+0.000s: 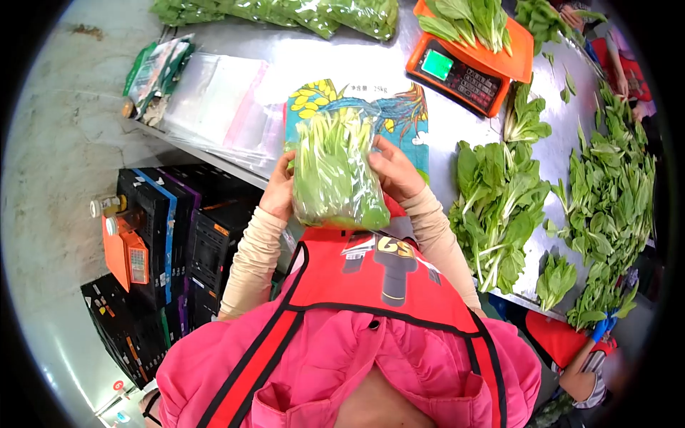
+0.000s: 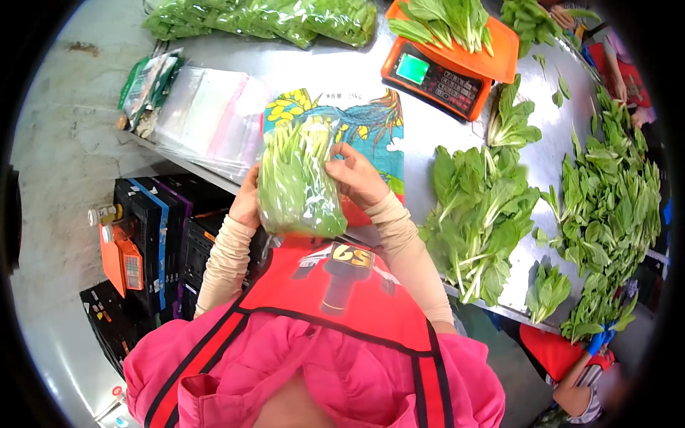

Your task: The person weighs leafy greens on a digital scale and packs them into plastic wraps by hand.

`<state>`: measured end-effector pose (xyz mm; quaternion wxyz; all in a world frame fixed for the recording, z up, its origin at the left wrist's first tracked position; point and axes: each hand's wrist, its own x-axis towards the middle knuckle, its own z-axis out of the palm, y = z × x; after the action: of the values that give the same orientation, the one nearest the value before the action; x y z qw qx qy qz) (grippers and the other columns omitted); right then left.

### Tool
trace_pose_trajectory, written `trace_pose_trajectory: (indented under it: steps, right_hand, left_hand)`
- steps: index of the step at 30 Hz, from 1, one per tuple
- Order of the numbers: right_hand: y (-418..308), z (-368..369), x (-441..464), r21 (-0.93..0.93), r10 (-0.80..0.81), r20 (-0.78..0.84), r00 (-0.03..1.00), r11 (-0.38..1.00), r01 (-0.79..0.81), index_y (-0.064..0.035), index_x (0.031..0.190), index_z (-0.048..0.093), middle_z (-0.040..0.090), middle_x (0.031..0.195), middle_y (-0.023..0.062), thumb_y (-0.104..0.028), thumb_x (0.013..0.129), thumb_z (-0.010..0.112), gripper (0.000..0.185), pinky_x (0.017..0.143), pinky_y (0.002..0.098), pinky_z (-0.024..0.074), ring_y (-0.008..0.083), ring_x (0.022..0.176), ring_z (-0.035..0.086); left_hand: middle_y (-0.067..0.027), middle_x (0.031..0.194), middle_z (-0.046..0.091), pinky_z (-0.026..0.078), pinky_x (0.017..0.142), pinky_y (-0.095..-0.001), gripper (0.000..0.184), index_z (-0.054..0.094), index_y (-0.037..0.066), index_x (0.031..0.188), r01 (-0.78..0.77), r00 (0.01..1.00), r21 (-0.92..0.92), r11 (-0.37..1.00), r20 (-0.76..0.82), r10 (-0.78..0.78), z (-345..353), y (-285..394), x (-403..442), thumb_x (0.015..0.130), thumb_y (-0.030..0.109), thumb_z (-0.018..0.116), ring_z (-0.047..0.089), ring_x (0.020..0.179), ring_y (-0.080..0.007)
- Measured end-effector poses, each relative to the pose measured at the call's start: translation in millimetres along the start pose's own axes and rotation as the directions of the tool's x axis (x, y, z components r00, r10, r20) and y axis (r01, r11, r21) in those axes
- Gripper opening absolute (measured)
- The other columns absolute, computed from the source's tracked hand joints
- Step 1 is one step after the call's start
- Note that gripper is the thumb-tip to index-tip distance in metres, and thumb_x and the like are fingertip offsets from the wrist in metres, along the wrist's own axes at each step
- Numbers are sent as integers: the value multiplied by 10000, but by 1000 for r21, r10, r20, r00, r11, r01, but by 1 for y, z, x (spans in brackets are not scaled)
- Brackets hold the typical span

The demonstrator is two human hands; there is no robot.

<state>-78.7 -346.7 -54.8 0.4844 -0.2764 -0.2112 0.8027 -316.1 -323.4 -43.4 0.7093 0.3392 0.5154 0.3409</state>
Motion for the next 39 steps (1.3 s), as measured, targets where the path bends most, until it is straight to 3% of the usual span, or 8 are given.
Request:
trace_pose_trajectory:
  steps: [4,12,22,24,30,32,36,39]
  right_hand:
    - [-5,21,-5,9,-104,85,991,995,104,-88,1116,434,573,833,2,-181,823,656,379,539,193,417,66,678,537]
    - [-40,37,-37,-69,-46,277,960,995,68,-100,953,454,481,636,-56,-145,855,592,176,390,193,280,43,437,397]
    - [-50,-10,-15,-332,-533,-188,825,825,457,19,1239,434,532,1149,111,-67,899,462,352,991,307,347,193,1098,494]
    - [-51,-6,-15,14,-347,-117,930,936,351,28,1268,413,528,1161,103,-34,915,420,359,985,302,356,195,1111,491]
    - [-12,-46,38,-688,-444,-428,788,725,35,-45,983,635,623,857,-10,-184,833,624,205,709,244,444,81,775,543]
    - [19,-68,55,-948,-615,-239,751,316,-42,-44,947,640,621,804,13,-183,788,656,212,643,250,443,83,722,542]
    - [17,-28,82,-892,-509,-402,761,406,-200,-26,922,628,629,793,52,-165,760,667,217,633,251,441,94,734,568]
    - [17,-11,94,-887,-515,-423,745,403,-225,-22,925,630,658,866,86,-159,752,663,223,783,302,484,186,826,627]
  left_hand:
    - [-96,1195,546,525,812,-334,472,409,28,1291,209,945,-341,917,312,-100,0,-2,-5,901,247,559,575,1024,-194]
    - [-78,1178,548,499,821,-257,383,410,35,1301,255,912,-374,892,400,-93,30,-32,-1,939,156,449,560,1014,-147]
    - [-111,1268,495,437,936,-343,456,380,37,1324,128,711,-169,977,703,28,92,-41,19,919,211,499,503,1125,-213]
    - [-114,1275,490,431,944,-354,462,379,36,1325,166,679,-178,970,734,18,86,-37,25,918,214,504,498,1134,-221]
    - [-124,1298,476,412,971,-387,478,375,34,1328,367,749,-293,883,656,-93,-20,-38,54,912,222,517,483,1159,-245]
    - [-127,1305,471,406,980,-398,484,374,33,1329,429,781,-347,834,606,-150,-64,-30,57,910,225,522,479,1167,-253]
    - [-114,1349,422,383,999,-389,568,303,17,1366,617,769,-325,717,443,-461,-74,26,53,904,253,535,438,1211,-256]
    - [-124,1289,470,382,991,-345,667,328,-34,1341,402,799,74,913,459,-389,-68,19,74,809,173,673,468,1169,-219]
